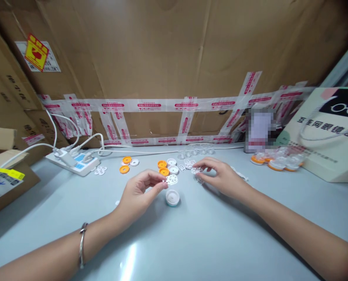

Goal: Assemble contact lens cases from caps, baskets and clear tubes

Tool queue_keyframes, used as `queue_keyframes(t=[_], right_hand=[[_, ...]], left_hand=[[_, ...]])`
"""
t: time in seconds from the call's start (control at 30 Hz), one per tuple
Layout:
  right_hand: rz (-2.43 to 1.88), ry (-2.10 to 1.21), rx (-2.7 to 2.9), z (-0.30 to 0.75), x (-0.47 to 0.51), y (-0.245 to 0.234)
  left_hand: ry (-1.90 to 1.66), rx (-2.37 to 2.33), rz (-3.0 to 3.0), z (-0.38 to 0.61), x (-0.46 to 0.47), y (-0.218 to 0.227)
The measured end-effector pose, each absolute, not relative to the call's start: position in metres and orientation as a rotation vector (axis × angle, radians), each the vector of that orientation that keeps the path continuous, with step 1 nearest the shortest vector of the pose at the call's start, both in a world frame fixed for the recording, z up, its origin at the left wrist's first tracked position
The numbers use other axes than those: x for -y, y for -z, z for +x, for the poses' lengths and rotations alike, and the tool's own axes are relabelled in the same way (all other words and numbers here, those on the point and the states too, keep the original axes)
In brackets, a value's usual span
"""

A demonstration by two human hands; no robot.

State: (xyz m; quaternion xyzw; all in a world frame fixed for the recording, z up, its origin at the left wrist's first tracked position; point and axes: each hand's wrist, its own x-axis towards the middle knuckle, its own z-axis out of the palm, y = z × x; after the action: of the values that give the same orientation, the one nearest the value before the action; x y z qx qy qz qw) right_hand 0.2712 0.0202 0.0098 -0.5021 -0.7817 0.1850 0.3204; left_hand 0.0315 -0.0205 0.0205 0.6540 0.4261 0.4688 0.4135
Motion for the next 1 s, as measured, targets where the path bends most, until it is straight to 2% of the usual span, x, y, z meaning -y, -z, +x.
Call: queue_keyframes(t=[0.27, 0.53, 0.67, 0.8, 1.0], right_hand=[[-1.234, -0.472, 1.986, 0.262, -0.011, -0.013], [-1.396, -0.559, 2.110, 0.264, -0.015, -0.006], [-1.444, -0.450, 2.246, 0.265, -0.016, -0.005], [-1.519, -0.266, 2.153, 0.280, -0.022, -0.019], [-1.929, -0.026, 2.185, 0.335, -0.041, -0.028]], left_hand=[[-1.173, -1.053, 1.723, 0.030, 0.020, -0.018], [-1.160, -1.066, 1.783, 0.029, 0.020, -0.018], [-1.161, -1.070, 1.789, 0.029, 0.020, -0.018], [-1.166, -1.056, 1.794, 0.028, 0.022, -0.018], [-1.174, -1.037, 1.833, 0.028, 0.023, -0.019]])
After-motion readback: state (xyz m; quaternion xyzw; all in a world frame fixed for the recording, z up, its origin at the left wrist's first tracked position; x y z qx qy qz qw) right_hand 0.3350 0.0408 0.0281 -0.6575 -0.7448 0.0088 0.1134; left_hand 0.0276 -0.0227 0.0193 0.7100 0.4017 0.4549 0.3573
